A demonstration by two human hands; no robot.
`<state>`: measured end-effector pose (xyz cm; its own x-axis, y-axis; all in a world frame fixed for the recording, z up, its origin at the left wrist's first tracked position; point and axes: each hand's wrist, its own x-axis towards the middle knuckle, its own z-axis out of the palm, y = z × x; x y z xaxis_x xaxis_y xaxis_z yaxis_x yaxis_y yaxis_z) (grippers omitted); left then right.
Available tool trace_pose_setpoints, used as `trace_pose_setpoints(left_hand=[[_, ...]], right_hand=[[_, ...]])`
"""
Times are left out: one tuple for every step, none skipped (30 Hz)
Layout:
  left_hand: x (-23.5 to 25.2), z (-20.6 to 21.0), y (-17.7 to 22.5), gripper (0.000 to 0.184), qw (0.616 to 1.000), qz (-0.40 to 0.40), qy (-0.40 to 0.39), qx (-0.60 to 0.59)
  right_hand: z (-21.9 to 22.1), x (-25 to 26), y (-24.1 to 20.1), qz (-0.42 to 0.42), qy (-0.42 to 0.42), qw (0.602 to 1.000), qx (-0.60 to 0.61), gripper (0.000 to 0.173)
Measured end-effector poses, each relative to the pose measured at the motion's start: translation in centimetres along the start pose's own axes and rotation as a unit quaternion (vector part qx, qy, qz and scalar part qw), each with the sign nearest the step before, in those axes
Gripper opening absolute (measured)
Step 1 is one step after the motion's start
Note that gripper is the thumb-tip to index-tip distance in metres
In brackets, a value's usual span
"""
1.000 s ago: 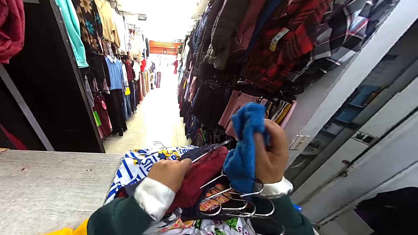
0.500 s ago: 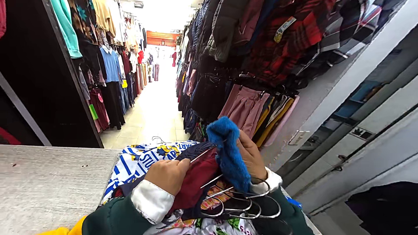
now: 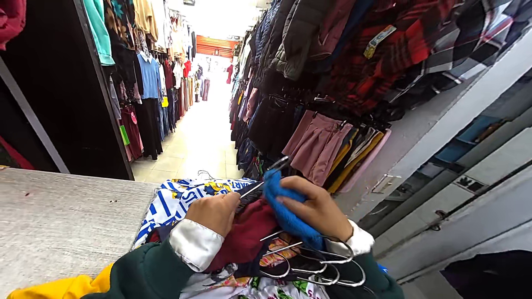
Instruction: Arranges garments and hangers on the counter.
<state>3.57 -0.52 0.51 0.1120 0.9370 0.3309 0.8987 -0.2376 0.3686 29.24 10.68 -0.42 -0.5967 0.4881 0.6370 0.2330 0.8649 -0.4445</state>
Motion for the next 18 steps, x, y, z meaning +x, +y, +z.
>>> trace_pose_setpoints(left_hand=[[0.2,2.0,-2.2,0.035,0.992,0.065,0.103,0.036],[0.6,3.3,-3.6,0.034,0.977,0.114,0.175,0.043],[0.9,3.7,-4.0,0.033,0.969,0.134,0.203,0.040],[0.8,3.1,-3.4,0.033,0.974,0.122,0.186,0.034],[0.4,1.5,-1.6,0.034,0.990,0.076,0.116,0.021],[0.2,-1.0,1.0,0.036,1.000,0.001,-0.004,-0.014],[0.3,-2.5,2.5,0.038,0.995,-0.049,-0.076,-0.032],[0.4,-2.8,2.9,0.038,0.992,-0.068,-0.096,-0.035],[0.4,-2.2,2.4,0.037,0.994,-0.066,-0.077,-0.028],[0.3,-0.5,1.1,0.032,1.000,-0.021,0.001,-0.020],[0.4,1.0,0.0,0.026,0.995,0.033,0.089,-0.013],[0.4,1.7,-0.5,0.023,0.989,0.060,0.131,-0.016],[0.4,1.9,-0.6,0.022,0.987,0.070,0.142,-0.017],[0.4,1.9,-0.5,0.022,0.988,0.071,0.136,-0.015],[0.4,1.9,-0.3,0.022,0.990,0.069,0.126,-0.014],[0.4,2.0,-0.2,0.022,0.990,0.071,0.122,-0.012],[0.5,2.1,-0.2,0.022,0.988,0.081,0.130,-0.009],[0.6,2.3,-0.4,0.020,0.986,0.092,0.142,-0.005]], right_hand=[[0.3,0.1,0.0,-0.021,-0.078,0.996,0.041,0.021],[0.6,0.3,-0.3,-0.035,-0.124,0.989,0.068,0.021],[0.7,0.4,-0.8,-0.031,-0.112,0.992,0.058,0.020],[0.4,0.4,-1.1,-0.006,-0.044,0.999,0.009,0.018],[0.1,0.2,-1.1,0.037,0.048,0.996,-0.067,0.018],[-0.3,0.2,-0.5,0.077,0.121,0.979,-0.145,0.021],[-0.8,0.2,0.3,0.104,0.159,0.962,-0.197,0.024],[-1.2,0.0,0.8,0.112,0.164,0.957,-0.210,0.024],[-1.2,-0.1,1.0,0.092,0.142,0.967,-0.193,0.023],[-1.0,-0.1,0.7,0.058,0.092,0.984,-0.145,0.021],[-0.7,0.1,0.4,0.018,0.031,0.996,-0.083,0.021],[-0.4,0.3,0.0,0.004,-0.009,0.999,-0.045,0.021],[-0.3,0.4,-0.4,0.015,0.007,0.997,-0.069,0.020],[-0.5,0.3,-0.3,0.045,0.067,0.989,-0.127,0.021],[-1.0,0.2,0.0,0.077,0.135,0.971,-0.181,0.024],[-1.7,0.1,0.3,0.095,0.193,0.953,-0.211,0.028],[-2.4,0.1,0.2,0.089,0.241,0.942,-0.214,0.031],[-2.7,0.1,-0.2,0.059,0.271,0.941,-0.191,0.032]])
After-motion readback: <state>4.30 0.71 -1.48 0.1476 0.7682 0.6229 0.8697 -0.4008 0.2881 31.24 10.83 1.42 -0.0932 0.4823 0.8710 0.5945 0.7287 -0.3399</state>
